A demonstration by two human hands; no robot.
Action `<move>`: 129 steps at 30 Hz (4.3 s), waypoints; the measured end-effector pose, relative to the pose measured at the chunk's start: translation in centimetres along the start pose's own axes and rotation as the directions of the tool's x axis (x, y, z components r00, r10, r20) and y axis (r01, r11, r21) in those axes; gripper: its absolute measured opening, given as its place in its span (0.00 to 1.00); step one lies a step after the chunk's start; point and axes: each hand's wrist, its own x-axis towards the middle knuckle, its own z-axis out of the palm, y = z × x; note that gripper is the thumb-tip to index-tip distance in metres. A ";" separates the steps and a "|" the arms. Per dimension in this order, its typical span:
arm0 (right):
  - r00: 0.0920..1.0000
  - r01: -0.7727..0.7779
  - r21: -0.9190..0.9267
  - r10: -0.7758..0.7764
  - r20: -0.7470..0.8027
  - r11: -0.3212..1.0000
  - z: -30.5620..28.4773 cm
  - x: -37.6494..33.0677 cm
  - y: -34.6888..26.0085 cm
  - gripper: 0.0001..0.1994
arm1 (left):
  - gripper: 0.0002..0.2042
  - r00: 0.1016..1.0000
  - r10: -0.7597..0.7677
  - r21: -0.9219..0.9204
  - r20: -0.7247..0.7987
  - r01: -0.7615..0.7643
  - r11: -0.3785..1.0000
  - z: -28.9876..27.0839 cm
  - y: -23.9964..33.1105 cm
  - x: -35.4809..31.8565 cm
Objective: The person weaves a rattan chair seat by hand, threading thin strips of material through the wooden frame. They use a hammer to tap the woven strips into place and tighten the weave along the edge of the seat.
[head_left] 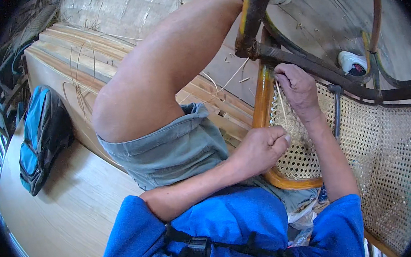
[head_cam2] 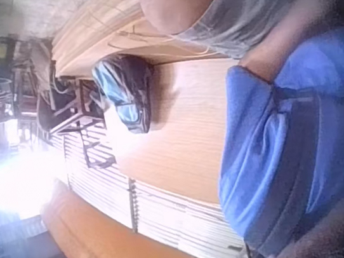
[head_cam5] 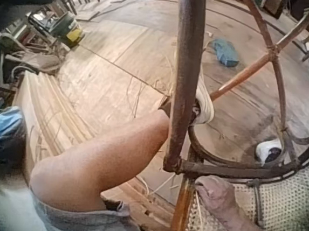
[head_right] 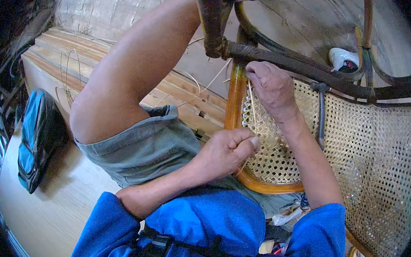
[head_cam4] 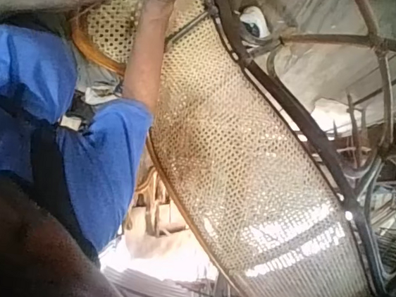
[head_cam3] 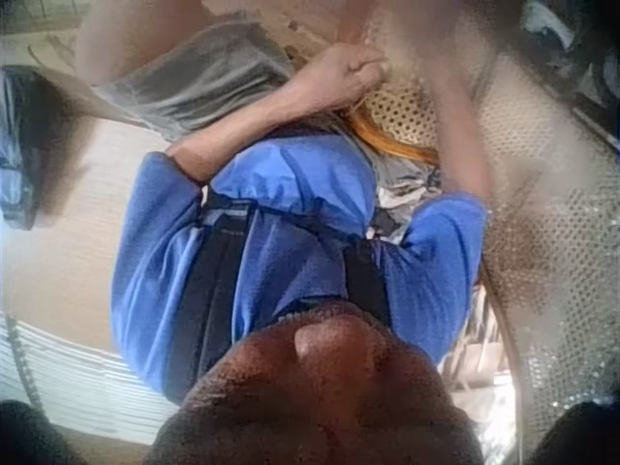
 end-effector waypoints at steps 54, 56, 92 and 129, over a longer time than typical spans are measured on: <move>0.898 0.222 -0.150 -0.142 0.417 0.963 -2.5 1.3 0.6 0.11 | 0.12 0.956 0.273 0.084 -0.109 -0.265 0.961 1.8 0.7 1.8; 0.920 0.106 -0.184 -0.026 0.391 0.977 -1.8 1.1 0.6 0.10 | 0.12 0.956 0.278 0.110 -0.089 -0.268 0.957 1.9 0.2 1.9; 0.429 -0.854 -0.161 0.845 0.319 0.494 -0.6 3.2 -3.7 0.06 | 0.13 0.978 0.197 -0.061 -0.070 -0.201 0.978 3.4 -2.2 2.9; 0.500 -0.813 -0.167 0.816 0.292 0.558 0.0 3.2 -3.5 0.06 | 0.13 0.980 0.193 -0.044 -0.043 -0.195 0.980 3.2 -2.2 2.8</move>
